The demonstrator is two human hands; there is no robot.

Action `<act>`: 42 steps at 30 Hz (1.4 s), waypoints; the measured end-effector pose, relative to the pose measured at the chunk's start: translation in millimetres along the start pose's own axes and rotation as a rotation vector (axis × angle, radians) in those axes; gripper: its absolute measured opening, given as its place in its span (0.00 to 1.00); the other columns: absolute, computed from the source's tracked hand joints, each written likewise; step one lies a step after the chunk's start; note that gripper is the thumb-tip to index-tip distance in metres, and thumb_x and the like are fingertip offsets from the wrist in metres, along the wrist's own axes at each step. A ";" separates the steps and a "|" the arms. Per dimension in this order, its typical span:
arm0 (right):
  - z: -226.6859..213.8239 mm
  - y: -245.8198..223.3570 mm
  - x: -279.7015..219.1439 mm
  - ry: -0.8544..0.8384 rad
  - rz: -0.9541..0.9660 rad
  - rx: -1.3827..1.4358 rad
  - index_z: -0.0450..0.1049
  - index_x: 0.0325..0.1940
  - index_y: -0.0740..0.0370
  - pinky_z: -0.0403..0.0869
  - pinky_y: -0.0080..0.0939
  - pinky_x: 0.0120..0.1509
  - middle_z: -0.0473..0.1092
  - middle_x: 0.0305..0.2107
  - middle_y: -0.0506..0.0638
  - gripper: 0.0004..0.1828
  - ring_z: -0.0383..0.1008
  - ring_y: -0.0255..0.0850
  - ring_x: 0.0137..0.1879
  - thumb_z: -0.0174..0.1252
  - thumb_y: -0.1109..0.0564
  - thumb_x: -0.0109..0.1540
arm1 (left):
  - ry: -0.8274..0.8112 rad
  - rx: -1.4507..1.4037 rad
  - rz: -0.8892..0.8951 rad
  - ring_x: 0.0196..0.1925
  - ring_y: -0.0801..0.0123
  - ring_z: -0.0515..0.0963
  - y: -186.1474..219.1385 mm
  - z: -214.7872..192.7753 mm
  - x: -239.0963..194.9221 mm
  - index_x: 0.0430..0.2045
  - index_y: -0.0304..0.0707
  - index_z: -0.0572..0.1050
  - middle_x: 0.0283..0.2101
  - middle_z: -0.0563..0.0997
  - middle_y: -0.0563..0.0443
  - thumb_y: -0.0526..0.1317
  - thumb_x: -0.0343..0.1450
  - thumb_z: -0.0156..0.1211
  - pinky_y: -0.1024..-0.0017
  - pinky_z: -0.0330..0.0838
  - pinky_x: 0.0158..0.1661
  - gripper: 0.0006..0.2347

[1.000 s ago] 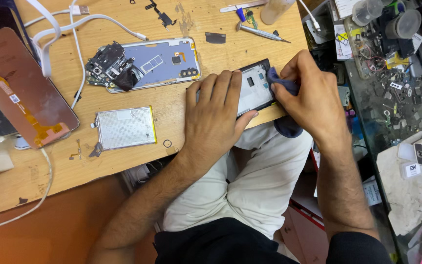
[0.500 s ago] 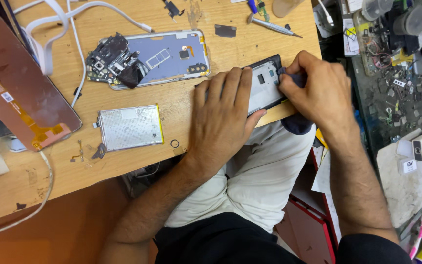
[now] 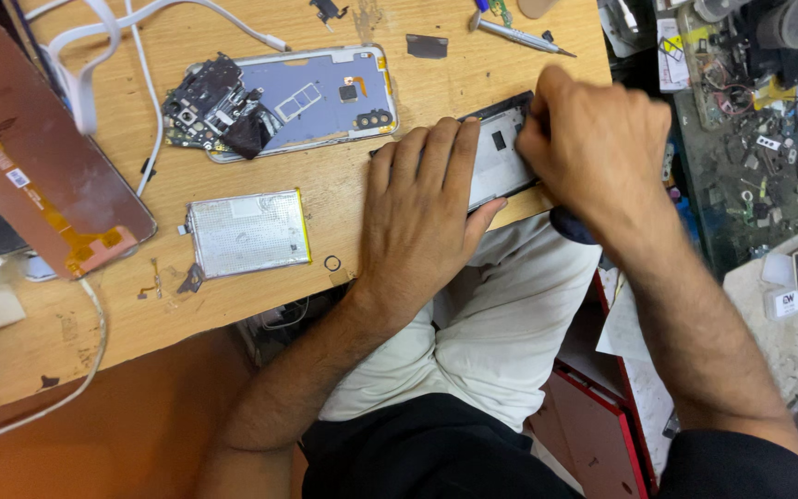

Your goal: The person cleans the inside of a disassembled mobile phone frame with a cloth, applies adhesive from a syringe, and places small black components into the frame. They then use a toothbrush to clean the frame and apply more adhesive.

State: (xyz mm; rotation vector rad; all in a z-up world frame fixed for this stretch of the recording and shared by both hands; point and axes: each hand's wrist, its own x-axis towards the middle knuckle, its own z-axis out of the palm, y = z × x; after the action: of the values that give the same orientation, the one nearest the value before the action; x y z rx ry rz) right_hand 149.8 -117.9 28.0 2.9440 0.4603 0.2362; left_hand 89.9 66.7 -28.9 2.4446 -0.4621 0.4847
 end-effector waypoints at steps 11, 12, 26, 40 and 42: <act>10.5 13.5 -6.3 0.018 0.010 0.058 0.77 0.40 0.54 0.70 0.56 0.33 0.75 0.24 0.56 0.10 0.76 0.56 0.30 0.67 0.49 0.62 | 0.022 -0.004 0.018 0.61 0.54 0.69 -0.3 0.8 -1.3 0.62 0.29 0.67 0.60 0.71 0.42 0.54 0.67 0.71 0.54 0.61 0.62 0.34; 8.6 13.0 -6.1 0.000 0.023 0.051 0.77 0.40 0.55 0.70 0.57 0.32 0.75 0.24 0.56 0.10 0.76 0.56 0.29 0.67 0.48 0.62 | 0.027 -0.008 0.013 0.62 0.54 0.68 -0.3 0.3 -1.0 0.62 0.29 0.67 0.60 0.71 0.42 0.54 0.67 0.71 0.54 0.61 0.62 0.34; 14.5 10.7 -1.6 0.102 -0.045 0.122 0.76 0.38 0.55 0.70 0.58 0.31 0.74 0.23 0.55 0.10 0.76 0.56 0.29 0.67 0.50 0.60 | 0.035 0.028 0.021 0.62 0.53 0.68 -1.1 3.1 -1.5 0.61 0.30 0.66 0.61 0.71 0.41 0.54 0.66 0.72 0.53 0.60 0.62 0.34; 19.3 13.4 -7.0 0.135 -0.094 0.026 0.76 0.37 0.55 0.70 0.54 0.31 0.75 0.25 0.52 0.05 0.76 0.52 0.30 0.64 0.54 0.61 | 0.035 0.038 0.034 0.62 0.53 0.68 0.7 3.7 -4.0 0.62 0.31 0.67 0.61 0.70 0.41 0.54 0.67 0.71 0.54 0.60 0.61 0.34; 4.6 10.0 -12.3 0.047 -0.053 0.035 0.76 0.37 0.54 0.70 0.56 0.31 0.74 0.23 0.54 0.06 0.76 0.54 0.29 0.65 0.52 0.61 | 0.023 0.021 0.027 0.62 0.53 0.67 0.5 3.9 -2.8 0.62 0.30 0.66 0.61 0.70 0.42 0.54 0.68 0.71 0.54 0.60 0.62 0.34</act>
State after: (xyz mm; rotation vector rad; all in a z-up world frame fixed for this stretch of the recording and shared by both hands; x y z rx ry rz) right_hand 142.0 -131.8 23.6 2.9607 0.5536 0.2942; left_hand 88.1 64.5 -32.9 2.4534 -0.4832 0.5305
